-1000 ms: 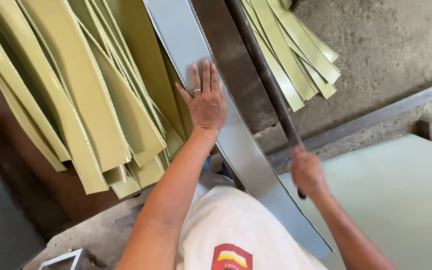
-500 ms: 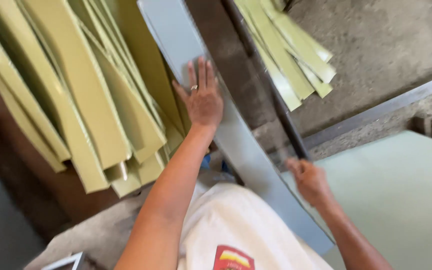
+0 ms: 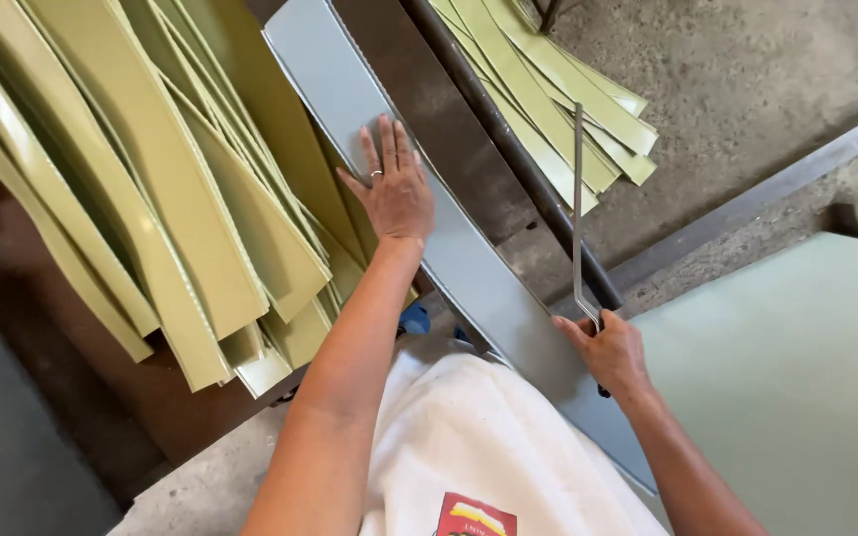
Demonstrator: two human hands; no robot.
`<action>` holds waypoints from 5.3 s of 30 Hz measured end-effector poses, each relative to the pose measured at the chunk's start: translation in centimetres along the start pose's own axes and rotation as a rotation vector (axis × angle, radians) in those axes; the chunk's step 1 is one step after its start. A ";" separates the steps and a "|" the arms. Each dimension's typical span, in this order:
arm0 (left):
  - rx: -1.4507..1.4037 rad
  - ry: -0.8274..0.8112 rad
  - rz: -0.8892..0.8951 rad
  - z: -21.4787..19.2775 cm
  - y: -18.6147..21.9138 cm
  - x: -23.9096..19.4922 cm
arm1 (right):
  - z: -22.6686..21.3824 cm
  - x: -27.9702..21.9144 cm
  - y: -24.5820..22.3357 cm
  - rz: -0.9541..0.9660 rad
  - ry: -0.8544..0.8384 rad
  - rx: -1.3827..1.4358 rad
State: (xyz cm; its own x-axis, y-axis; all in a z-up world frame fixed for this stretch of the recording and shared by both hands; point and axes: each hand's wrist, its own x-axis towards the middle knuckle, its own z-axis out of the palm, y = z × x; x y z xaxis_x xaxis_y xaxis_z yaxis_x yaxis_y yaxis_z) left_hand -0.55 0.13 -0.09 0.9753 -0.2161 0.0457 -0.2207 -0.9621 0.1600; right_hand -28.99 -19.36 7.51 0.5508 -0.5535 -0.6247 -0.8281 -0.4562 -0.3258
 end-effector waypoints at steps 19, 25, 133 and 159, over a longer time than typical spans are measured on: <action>-0.001 0.002 0.028 0.2 -1.5 1.9 | -6.0 -2.9 2.6 -0.006 0.077 0.311; -0.001 -0.020 0.023 -0.3 -1.6 1.4 | -1.7 -1.1 -0.3 0.013 -0.111 0.595; -0.074 0.038 0.005 0.6 -3.4 7.6 | 0.8 14.6 -15.9 -0.285 -0.116 0.234; -0.184 0.155 0.045 -4.1 -3.0 1.2 | 1.4 2.1 2.7 -0.085 0.105 0.283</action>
State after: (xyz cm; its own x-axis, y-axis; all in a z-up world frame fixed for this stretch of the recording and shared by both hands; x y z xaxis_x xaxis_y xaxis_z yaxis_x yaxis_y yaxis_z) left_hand 1.26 3.43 3.52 0.9544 -0.2165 0.2056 -0.2759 -0.9026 0.3305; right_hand -30.25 -20.81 4.31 0.6149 -0.5972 -0.5150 -0.7668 -0.3003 -0.5673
